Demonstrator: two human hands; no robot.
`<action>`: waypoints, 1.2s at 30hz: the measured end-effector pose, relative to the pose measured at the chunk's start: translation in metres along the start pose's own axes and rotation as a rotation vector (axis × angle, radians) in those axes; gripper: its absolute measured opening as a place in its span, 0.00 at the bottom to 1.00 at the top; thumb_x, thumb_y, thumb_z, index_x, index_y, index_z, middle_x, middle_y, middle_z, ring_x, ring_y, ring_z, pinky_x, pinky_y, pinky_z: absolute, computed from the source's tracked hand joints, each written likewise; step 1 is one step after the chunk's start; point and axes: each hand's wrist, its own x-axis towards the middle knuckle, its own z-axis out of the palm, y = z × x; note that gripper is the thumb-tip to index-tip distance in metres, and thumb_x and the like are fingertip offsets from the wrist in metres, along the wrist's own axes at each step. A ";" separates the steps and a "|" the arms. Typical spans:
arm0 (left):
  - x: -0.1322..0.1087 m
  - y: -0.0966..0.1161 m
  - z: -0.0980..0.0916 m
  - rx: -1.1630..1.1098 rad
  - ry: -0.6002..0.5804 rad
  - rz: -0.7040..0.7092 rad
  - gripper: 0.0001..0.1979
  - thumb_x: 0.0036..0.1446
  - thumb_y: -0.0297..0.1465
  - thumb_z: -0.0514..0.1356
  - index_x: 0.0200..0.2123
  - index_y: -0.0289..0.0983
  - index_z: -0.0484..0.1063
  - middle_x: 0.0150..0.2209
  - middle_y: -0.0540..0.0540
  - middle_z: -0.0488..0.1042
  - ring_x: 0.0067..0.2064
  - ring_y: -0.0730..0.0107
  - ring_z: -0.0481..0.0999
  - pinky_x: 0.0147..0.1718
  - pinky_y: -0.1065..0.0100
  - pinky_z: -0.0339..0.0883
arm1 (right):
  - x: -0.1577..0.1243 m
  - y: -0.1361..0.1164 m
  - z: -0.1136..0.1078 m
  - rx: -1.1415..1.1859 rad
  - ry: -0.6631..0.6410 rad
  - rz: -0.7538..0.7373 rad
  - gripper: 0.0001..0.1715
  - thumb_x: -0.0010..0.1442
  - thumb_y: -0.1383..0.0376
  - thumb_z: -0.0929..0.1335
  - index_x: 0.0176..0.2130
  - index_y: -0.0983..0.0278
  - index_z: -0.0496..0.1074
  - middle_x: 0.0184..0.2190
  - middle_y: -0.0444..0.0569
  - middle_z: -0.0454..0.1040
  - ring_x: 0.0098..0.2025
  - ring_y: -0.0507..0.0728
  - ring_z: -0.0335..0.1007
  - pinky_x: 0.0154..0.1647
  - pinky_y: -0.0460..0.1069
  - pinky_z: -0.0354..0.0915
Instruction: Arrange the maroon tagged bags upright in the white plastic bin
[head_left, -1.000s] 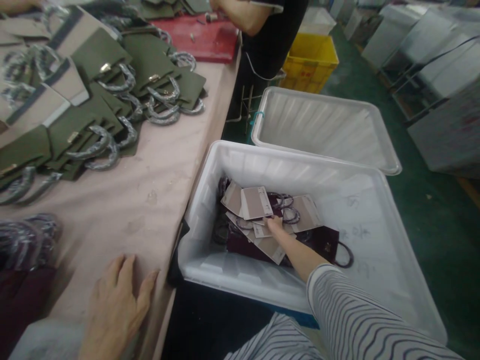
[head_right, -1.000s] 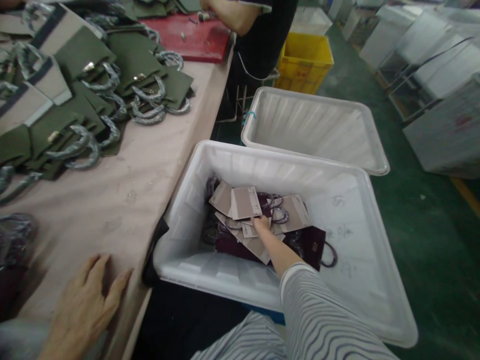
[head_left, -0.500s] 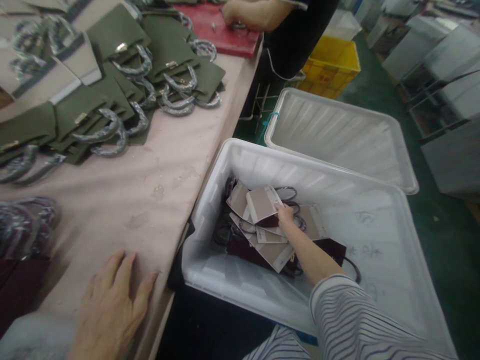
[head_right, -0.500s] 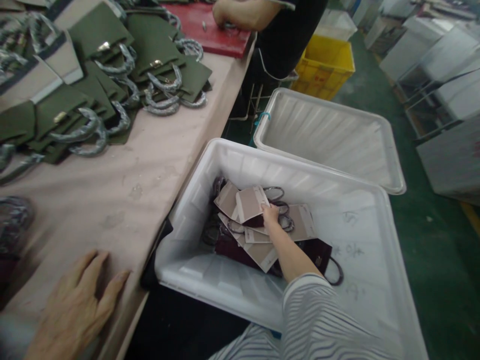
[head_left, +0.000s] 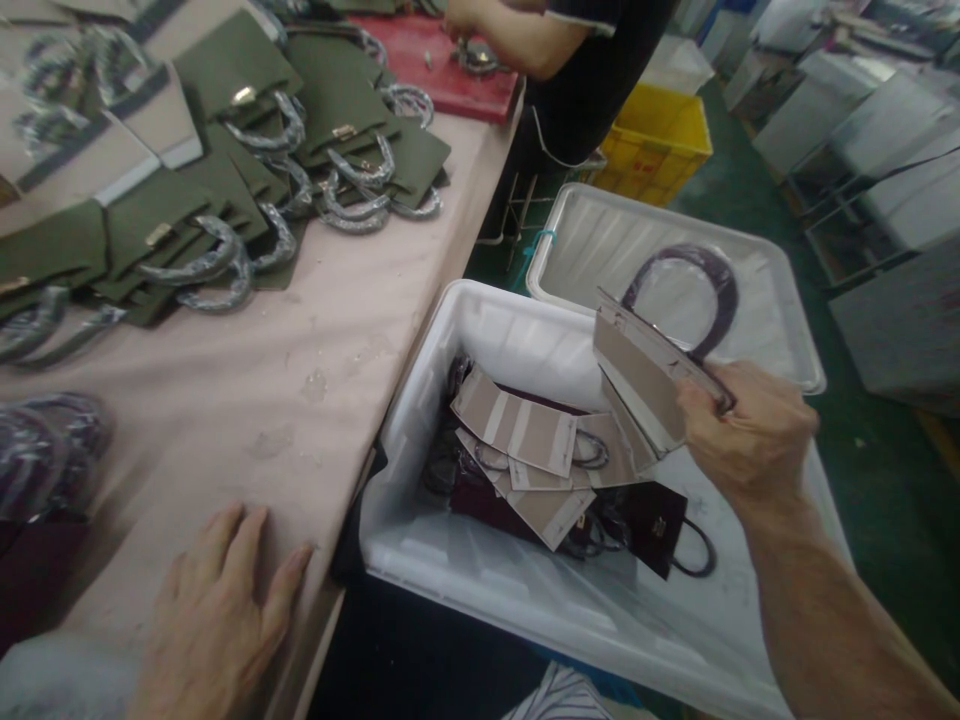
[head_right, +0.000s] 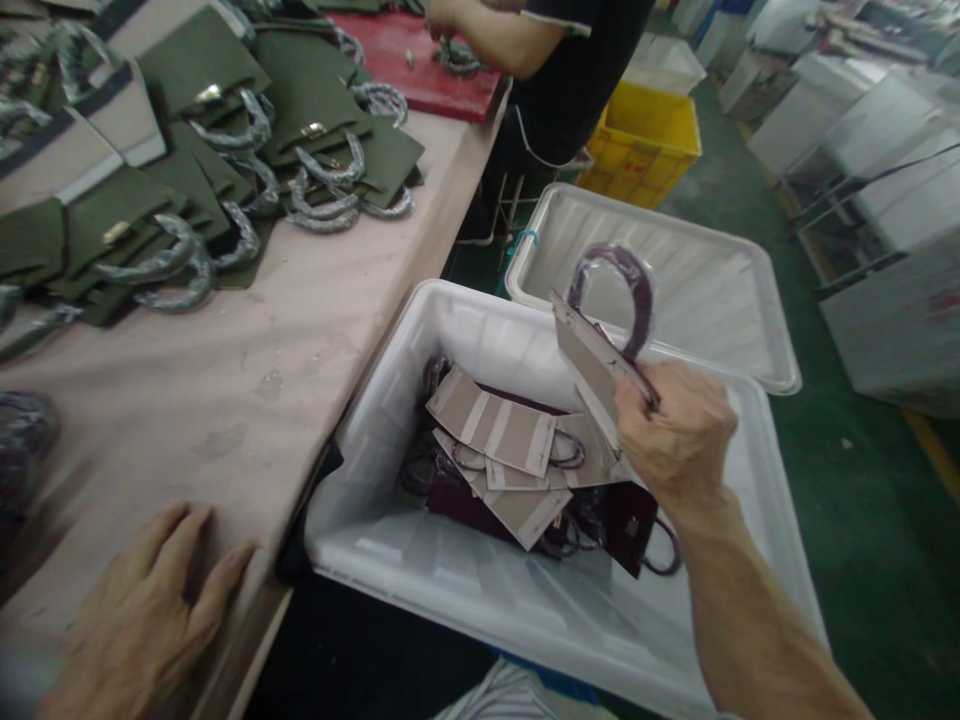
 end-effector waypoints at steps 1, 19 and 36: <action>0.000 0.000 0.001 0.003 0.004 0.004 0.41 0.64 0.52 0.38 0.57 0.23 0.67 0.60 0.24 0.66 0.60 0.35 0.68 0.58 0.42 0.65 | 0.011 -0.001 -0.008 0.061 -0.040 -0.022 0.10 0.62 0.62 0.66 0.29 0.62 0.71 0.24 0.47 0.70 0.28 0.55 0.63 0.35 0.51 0.56; -0.002 -0.015 0.018 0.050 0.153 0.078 0.32 0.65 0.47 0.48 0.57 0.26 0.68 0.60 0.26 0.68 0.60 0.39 0.70 0.55 0.44 0.66 | -0.013 -0.111 0.278 0.214 -1.244 0.615 0.20 0.66 0.57 0.70 0.52 0.67 0.72 0.49 0.53 0.74 0.49 0.59 0.73 0.50 0.58 0.71; 0.001 -0.012 0.011 -0.078 0.042 -0.017 0.32 0.63 0.49 0.47 0.58 0.30 0.67 0.62 0.28 0.67 0.63 0.40 0.66 0.60 0.42 0.62 | 0.100 0.054 0.041 0.661 -0.966 0.258 0.30 0.44 0.37 0.76 0.37 0.54 0.80 0.23 0.50 0.78 0.21 0.58 0.71 0.20 0.52 0.63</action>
